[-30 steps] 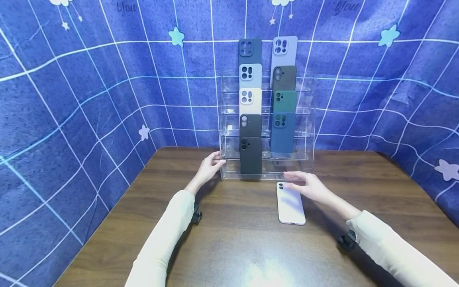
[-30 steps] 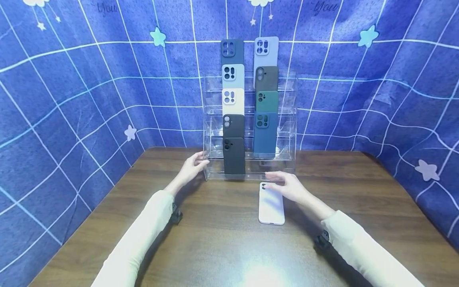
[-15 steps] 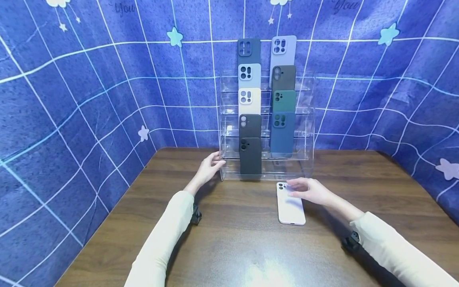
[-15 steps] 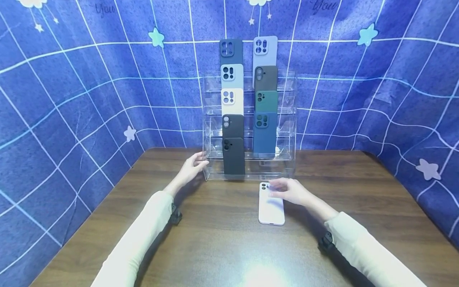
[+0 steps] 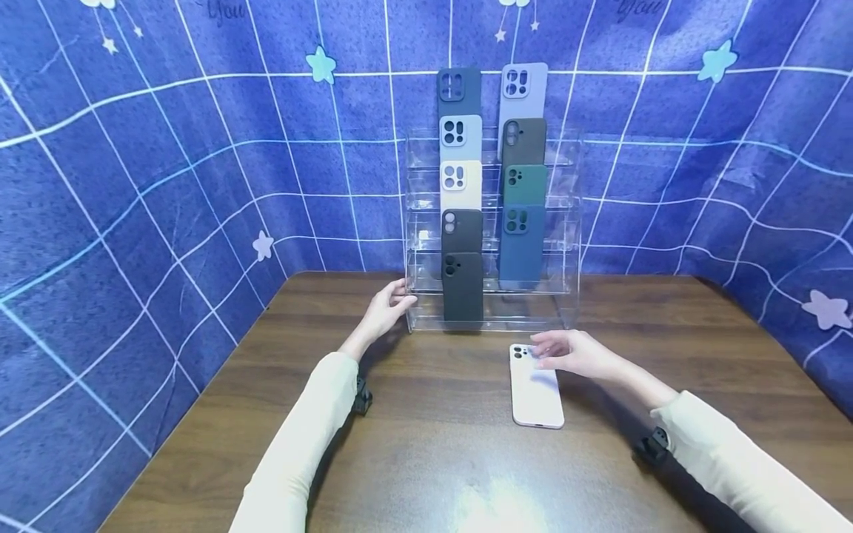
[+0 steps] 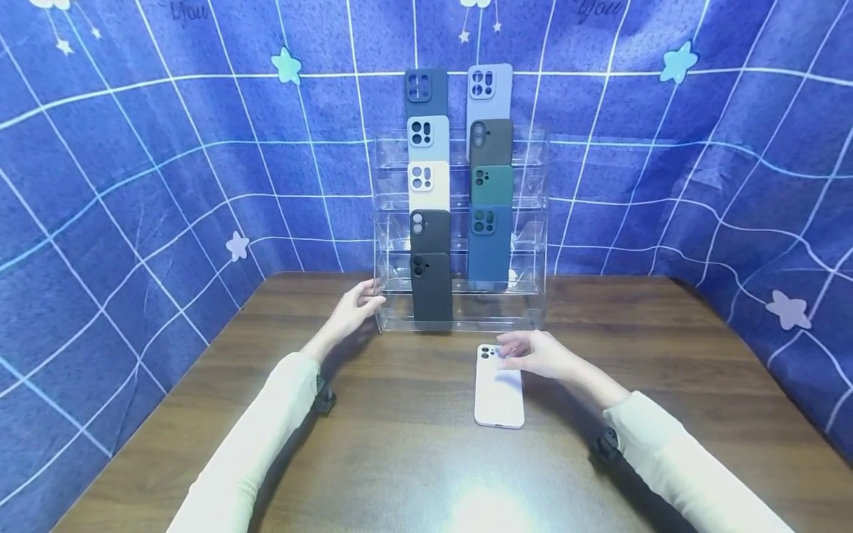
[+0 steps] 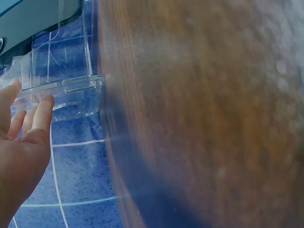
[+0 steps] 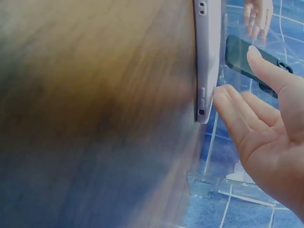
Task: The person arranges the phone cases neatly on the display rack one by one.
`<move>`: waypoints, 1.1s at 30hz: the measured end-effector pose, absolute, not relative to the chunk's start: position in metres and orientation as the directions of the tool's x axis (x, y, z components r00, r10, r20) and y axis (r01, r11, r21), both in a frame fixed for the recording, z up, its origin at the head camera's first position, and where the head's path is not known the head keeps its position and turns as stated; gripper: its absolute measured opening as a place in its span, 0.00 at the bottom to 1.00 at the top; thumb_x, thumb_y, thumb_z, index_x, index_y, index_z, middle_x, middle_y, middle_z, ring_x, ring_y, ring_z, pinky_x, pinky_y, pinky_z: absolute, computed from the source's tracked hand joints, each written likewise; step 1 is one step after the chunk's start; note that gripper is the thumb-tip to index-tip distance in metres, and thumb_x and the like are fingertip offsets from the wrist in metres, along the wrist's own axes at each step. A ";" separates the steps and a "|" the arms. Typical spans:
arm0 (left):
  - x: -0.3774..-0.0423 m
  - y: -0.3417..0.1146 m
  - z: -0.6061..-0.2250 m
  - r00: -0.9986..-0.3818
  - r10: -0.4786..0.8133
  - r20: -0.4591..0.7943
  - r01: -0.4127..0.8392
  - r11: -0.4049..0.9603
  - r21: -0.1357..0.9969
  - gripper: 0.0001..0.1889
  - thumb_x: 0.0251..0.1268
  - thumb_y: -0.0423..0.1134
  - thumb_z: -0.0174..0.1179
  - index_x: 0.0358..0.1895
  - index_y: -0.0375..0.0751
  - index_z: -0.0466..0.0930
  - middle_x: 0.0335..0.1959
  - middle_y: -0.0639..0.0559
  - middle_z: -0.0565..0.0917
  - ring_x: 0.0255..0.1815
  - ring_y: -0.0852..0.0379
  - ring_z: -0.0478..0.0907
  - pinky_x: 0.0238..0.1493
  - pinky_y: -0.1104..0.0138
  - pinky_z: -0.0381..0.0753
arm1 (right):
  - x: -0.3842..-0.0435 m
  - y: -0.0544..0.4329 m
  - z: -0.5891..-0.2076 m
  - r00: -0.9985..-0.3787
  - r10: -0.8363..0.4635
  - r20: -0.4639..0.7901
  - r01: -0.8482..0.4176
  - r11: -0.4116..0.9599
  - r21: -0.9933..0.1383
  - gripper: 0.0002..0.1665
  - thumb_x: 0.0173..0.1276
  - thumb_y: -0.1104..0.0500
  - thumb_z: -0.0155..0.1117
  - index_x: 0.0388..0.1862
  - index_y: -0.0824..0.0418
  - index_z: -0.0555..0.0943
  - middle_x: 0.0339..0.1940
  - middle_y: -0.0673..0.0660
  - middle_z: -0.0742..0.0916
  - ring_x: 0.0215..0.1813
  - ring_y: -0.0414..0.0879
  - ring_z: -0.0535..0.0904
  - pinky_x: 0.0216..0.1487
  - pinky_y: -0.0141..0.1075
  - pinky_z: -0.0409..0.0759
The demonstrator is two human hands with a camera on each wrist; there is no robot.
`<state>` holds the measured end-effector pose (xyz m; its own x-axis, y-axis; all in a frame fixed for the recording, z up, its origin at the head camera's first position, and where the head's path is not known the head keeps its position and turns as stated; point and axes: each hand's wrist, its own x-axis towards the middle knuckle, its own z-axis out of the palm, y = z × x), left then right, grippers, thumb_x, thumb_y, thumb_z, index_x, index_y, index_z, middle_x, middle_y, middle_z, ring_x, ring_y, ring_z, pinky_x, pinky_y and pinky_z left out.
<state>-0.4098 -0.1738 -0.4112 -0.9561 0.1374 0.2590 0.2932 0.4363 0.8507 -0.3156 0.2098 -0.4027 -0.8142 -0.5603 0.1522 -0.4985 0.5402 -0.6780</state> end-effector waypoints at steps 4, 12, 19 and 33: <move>-0.408 -0.174 -0.409 -0.955 0.135 0.265 0.298 0.421 0.857 0.29 0.65 0.40 0.58 0.66 0.33 0.63 0.57 0.35 0.76 0.57 0.42 0.76 0.62 0.55 0.74 | -0.318 0.209 -0.403 -0.831 -0.523 0.190 -0.499 0.549 -0.671 0.35 0.57 0.58 0.71 0.59 0.75 0.71 0.47 0.67 0.85 0.49 0.60 0.81 0.54 0.52 0.78; -0.402 -0.171 -0.402 -0.951 0.153 0.270 0.309 0.405 0.860 0.28 0.65 0.39 0.58 0.66 0.31 0.63 0.56 0.33 0.76 0.56 0.41 0.76 0.60 0.55 0.75 | -0.325 0.213 -0.411 -0.854 -0.482 0.197 -0.482 0.589 -0.649 0.42 0.49 0.57 0.76 0.57 0.79 0.70 0.52 0.73 0.80 0.53 0.65 0.77 0.56 0.53 0.77; -0.409 -0.175 -0.411 -0.950 0.160 0.267 0.310 0.406 0.860 0.30 0.65 0.41 0.59 0.66 0.33 0.62 0.57 0.35 0.76 0.56 0.42 0.76 0.60 0.55 0.75 | -0.324 0.211 -0.414 -0.869 -0.479 0.123 -0.457 0.683 -0.569 0.46 0.43 0.52 0.79 0.57 0.77 0.73 0.44 0.66 0.78 0.47 0.57 0.77 0.48 0.43 0.78; -0.411 -0.175 -0.413 -0.951 0.153 0.267 0.307 0.406 0.861 0.29 0.65 0.41 0.58 0.66 0.32 0.62 0.56 0.35 0.76 0.56 0.42 0.76 0.60 0.55 0.75 | -0.322 0.211 -0.417 -0.870 -0.470 0.146 -0.476 0.729 -0.493 0.35 0.40 0.49 0.80 0.41 0.71 0.80 0.35 0.59 0.77 0.39 0.49 0.70 0.40 0.36 0.70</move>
